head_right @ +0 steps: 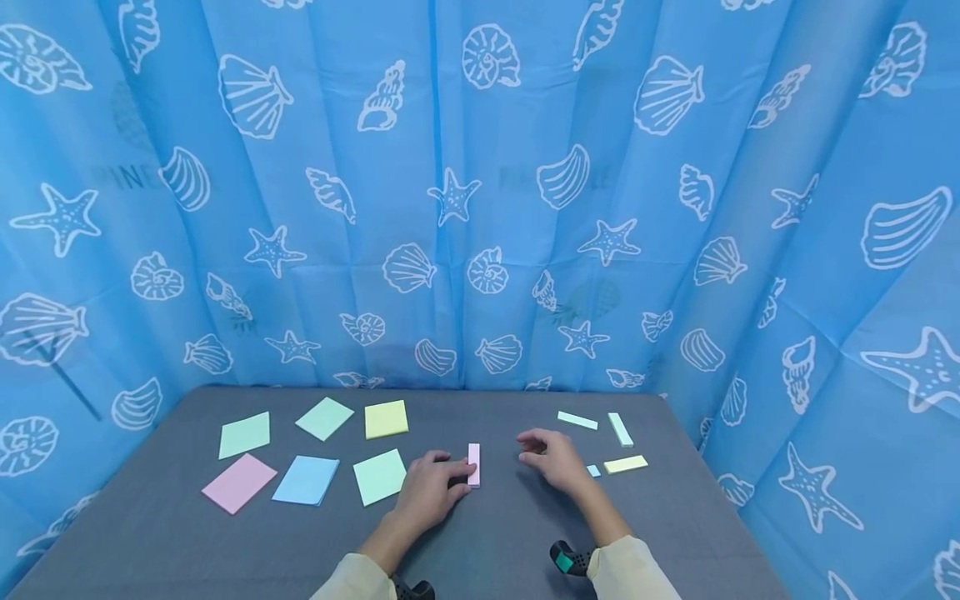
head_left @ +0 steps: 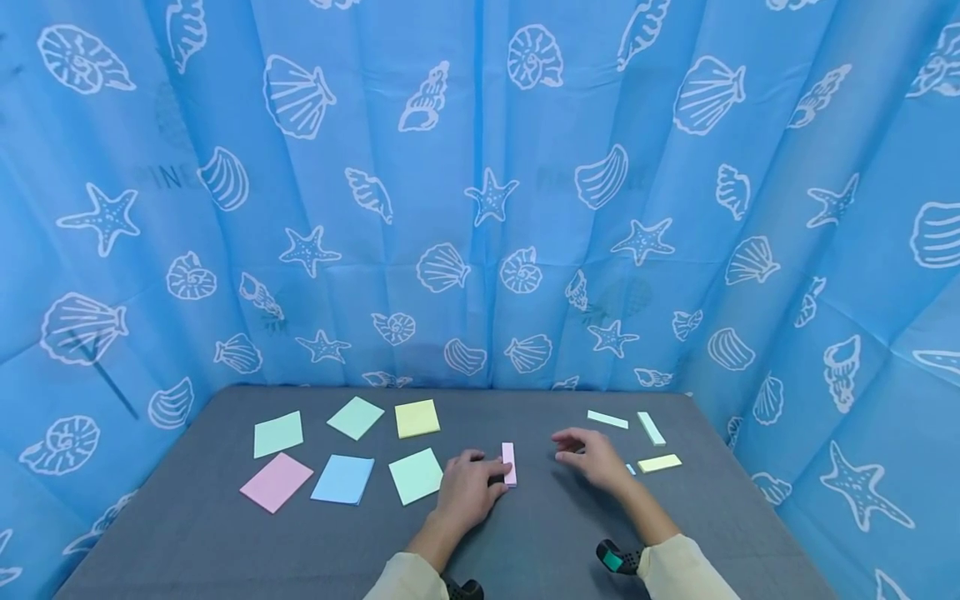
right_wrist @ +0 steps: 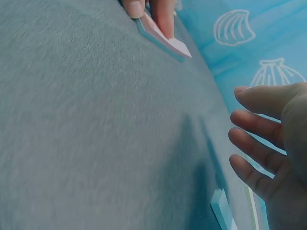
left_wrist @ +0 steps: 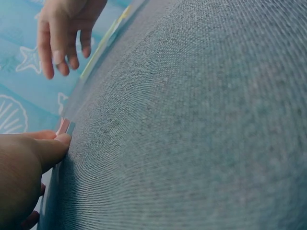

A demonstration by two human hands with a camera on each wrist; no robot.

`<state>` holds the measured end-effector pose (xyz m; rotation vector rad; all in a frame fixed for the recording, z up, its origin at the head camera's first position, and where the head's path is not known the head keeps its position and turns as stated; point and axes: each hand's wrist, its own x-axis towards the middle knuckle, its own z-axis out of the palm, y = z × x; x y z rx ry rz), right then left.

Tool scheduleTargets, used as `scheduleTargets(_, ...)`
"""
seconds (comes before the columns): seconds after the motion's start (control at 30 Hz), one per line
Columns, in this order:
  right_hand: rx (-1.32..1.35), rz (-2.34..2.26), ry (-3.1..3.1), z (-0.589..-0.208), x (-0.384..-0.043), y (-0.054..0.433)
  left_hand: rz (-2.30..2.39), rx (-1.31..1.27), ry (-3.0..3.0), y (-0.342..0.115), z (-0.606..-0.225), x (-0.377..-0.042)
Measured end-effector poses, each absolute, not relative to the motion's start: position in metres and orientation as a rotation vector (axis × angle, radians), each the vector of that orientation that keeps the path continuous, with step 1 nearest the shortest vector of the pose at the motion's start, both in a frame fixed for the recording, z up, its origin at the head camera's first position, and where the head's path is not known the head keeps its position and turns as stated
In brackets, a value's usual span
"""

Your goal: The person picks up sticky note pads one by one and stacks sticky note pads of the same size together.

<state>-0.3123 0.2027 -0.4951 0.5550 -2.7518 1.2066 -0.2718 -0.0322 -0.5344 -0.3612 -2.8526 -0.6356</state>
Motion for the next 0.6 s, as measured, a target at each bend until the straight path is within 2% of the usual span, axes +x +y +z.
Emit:
scheduleTargets(0.37,0.357,0.976,-2.78,-0.482,-0.289,0.222,-0.646,-0.385,-2.817,-0.034,-0.536,-0.271)
scheduleTargets(0.6,0.255,0.89,-2.745,-0.493,-0.279,0.235,-0.639,-0.38,-2.817,-0.034,-0.536,-0.27)
